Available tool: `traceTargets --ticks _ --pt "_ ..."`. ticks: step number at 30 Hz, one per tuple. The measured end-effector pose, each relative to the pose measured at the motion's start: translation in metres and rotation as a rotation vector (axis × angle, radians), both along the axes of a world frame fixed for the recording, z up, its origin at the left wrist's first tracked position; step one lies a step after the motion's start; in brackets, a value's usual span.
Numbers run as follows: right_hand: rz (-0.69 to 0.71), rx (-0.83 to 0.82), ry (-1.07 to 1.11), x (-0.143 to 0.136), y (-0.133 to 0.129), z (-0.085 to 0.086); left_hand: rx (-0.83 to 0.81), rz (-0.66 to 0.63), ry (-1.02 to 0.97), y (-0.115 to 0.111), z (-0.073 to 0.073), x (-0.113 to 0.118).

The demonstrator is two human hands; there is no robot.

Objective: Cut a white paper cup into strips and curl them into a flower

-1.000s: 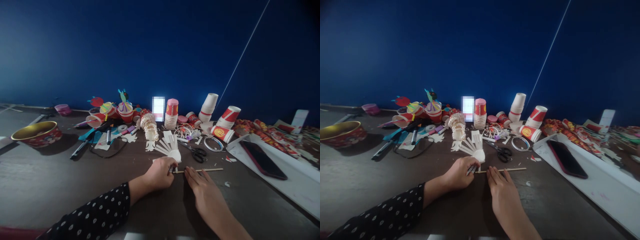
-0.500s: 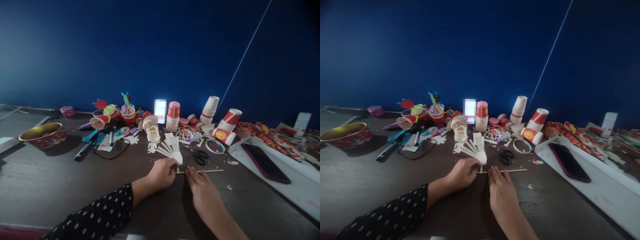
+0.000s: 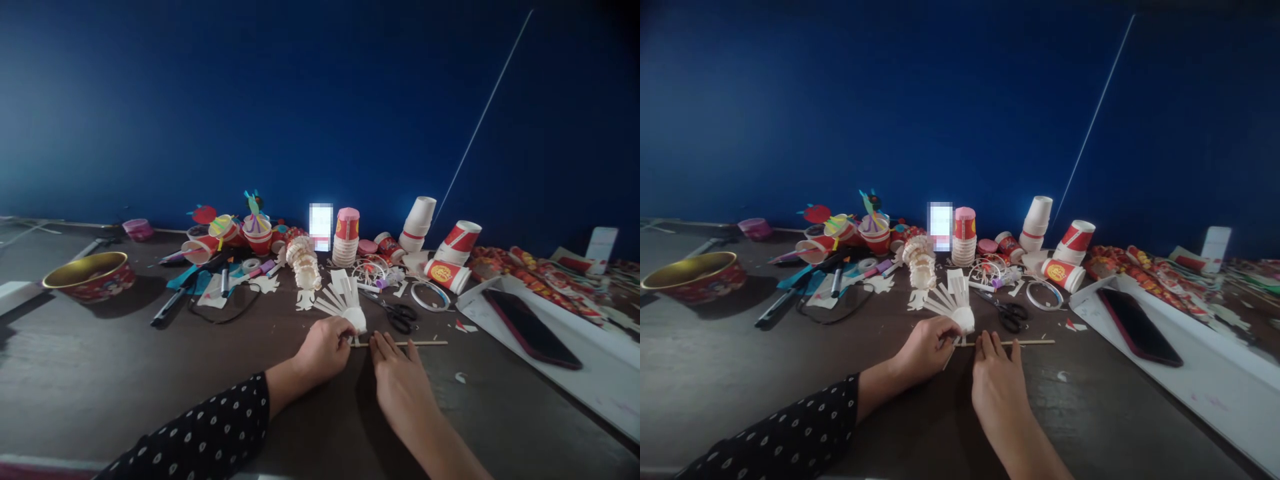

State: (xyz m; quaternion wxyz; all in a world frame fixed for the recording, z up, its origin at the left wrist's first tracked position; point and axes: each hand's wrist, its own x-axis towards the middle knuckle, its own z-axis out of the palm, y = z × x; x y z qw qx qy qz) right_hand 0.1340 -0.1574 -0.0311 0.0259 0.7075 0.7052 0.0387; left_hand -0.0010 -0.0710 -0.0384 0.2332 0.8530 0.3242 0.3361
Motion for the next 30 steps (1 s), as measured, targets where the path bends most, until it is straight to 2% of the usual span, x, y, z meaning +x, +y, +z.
traceTargets --ticks 12,22,30 --pt "-0.036 0.001 0.008 -0.006 0.004 0.007 0.021 0.02 0.03 0.004 -0.003 0.001" --pt "-0.051 0.025 0.018 -0.01 0.004 0.013 0.033 -0.114 -0.011 0.005 -0.006 -0.001" --pt "-0.04 0.086 0.004 -0.009 0.004 0.008 0.058 -0.114 0.109 0.006 -0.003 0.001"
